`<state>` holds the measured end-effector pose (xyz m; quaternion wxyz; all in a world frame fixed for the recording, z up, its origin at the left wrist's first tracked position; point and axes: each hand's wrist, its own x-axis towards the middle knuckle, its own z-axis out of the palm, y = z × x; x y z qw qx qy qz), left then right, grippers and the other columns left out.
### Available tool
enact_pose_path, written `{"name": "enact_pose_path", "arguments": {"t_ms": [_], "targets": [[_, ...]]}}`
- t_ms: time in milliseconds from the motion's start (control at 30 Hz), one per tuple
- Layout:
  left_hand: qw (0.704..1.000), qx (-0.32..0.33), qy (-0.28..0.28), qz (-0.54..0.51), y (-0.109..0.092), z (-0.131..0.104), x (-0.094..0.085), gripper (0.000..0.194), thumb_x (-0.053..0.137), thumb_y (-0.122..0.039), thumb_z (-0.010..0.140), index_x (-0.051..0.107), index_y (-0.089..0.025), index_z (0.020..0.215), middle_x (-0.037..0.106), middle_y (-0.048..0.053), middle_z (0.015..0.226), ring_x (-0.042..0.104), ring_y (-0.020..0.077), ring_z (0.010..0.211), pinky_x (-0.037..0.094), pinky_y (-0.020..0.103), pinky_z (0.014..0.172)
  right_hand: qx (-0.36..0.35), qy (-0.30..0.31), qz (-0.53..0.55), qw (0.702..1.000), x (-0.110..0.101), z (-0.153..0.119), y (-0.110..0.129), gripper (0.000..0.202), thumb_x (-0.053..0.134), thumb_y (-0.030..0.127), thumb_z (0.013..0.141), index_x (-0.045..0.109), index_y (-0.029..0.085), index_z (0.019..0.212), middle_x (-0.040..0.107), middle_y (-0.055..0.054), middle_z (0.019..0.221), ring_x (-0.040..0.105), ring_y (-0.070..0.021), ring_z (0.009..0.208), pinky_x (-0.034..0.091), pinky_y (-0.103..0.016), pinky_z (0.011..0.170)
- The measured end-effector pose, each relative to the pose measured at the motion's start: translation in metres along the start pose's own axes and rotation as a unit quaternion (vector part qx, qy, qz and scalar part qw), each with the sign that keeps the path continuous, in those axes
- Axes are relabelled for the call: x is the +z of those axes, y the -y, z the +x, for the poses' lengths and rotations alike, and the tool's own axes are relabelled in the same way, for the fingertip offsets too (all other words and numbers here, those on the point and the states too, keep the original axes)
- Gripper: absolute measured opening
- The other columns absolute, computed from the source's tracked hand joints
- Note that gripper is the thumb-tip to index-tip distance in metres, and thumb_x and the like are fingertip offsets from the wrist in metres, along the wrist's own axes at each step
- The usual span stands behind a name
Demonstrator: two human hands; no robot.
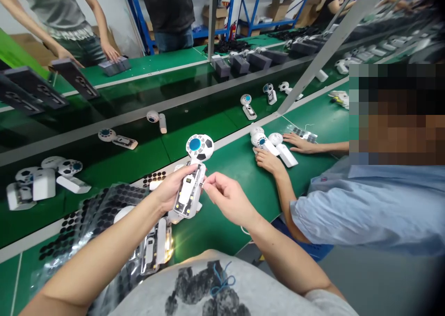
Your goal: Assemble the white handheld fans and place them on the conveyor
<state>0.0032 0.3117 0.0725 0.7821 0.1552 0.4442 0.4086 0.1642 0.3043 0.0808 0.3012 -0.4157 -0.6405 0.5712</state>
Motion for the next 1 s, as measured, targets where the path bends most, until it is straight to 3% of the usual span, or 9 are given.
{"name": "enact_pose_path", "arguments": {"t_ms": [167, 467, 567, 633, 733, 833, 1000], "targets": [[0.993, 0.042, -0.014, 0.110, 0.000, -0.013, -0.008, 0.022, 0.066, -0.031, 0.069, 0.057, -0.017, 0.084, 0.059, 0.000, 0.063, 0.056, 0.0126, 0.050, 0.046, 0.023, 0.047, 0.010, 0.021, -0.075, 0.997, 0.011, 0.000, 0.004, 0.016, 0.045, 0.030, 0.083, 0.049, 0.019, 0.072, 0.048, 0.005, 0.058, 0.040, -0.0077, 0.050, 0.033, -0.021, 0.050], [0.987, 0.050, -0.024, 0.151, 0.005, -0.023, -0.009, 0.024, 0.065, -0.035, 0.069, 0.056, -0.015, 0.079, 0.056, 0.000, 0.062, 0.053, 0.0109, 0.050, 0.040, 0.020, 0.045, 0.032, 0.013, -0.013, 0.999, 0.027, -0.007, -0.001, 0.017, 0.046, 0.033, 0.082, 0.050, 0.019, 0.073, 0.043, 0.005, 0.057, 0.036, -0.0078, 0.050, 0.032, -0.021, 0.049], [0.986, 0.061, -0.023, 0.153, 0.002, -0.022, -0.005, 0.025, 0.066, -0.035, 0.068, 0.055, -0.015, 0.077, 0.055, -0.001, 0.060, 0.052, 0.0099, 0.050, 0.038, 0.019, 0.045, 0.047, -0.019, 0.024, 0.998, 0.026, -0.007, -0.002, 0.019, 0.049, 0.036, 0.080, 0.053, 0.018, 0.072, 0.041, 0.006, 0.055, 0.032, -0.0073, 0.048, 0.028, -0.021, 0.046], [0.984, 0.082, -0.058, 0.145, -0.004, -0.016, -0.004, 0.025, 0.066, -0.036, 0.067, 0.054, -0.015, 0.075, 0.056, -0.001, 0.060, 0.051, 0.0097, 0.048, 0.037, 0.019, 0.044, 0.082, -0.068, 0.074, 0.992, 0.017, -0.011, -0.003, 0.022, 0.055, 0.039, 0.075, 0.053, 0.018, 0.069, 0.036, 0.007, 0.052, 0.027, -0.0065, 0.044, 0.024, -0.021, 0.041], [0.977, 0.120, -0.135, 0.110, -0.012, 0.007, 0.000, 0.025, 0.065, -0.035, 0.066, 0.053, -0.015, 0.074, 0.056, -0.001, 0.059, 0.051, 0.0101, 0.048, 0.038, 0.020, 0.045, 0.124, -0.127, 0.117, 0.977, -0.012, -0.026, -0.009, 0.027, 0.061, 0.043, 0.070, 0.054, 0.017, 0.068, 0.031, 0.009, 0.048, 0.021, -0.0051, 0.040, 0.017, -0.021, 0.037], [0.982, 0.115, -0.118, 0.096, -0.005, 0.050, 0.017, 0.024, 0.068, -0.030, 0.064, 0.050, -0.015, 0.071, 0.054, -0.003, 0.056, 0.050, 0.0093, 0.047, 0.039, 0.021, 0.048, 0.133, -0.148, 0.117, 0.973, -0.050, -0.048, -0.021, 0.029, 0.060, 0.044, 0.071, 0.054, 0.017, 0.069, 0.030, 0.009, 0.048, 0.021, -0.0045, 0.040, 0.015, -0.021, 0.037], [0.986, 0.097, -0.100, 0.095, 0.051, 0.143, 0.082, 0.019, 0.065, -0.019, 0.063, 0.047, -0.013, 0.063, 0.050, -0.001, 0.050, 0.049, 0.0104, 0.044, 0.039, 0.023, 0.047, 0.148, -0.140, 0.112, 0.973, -0.102, -0.075, -0.053, 0.028, 0.054, 0.044, 0.077, 0.051, 0.017, 0.072, 0.028, 0.010, 0.047, 0.022, -0.0046, 0.039, 0.015, -0.020, 0.038]]}}
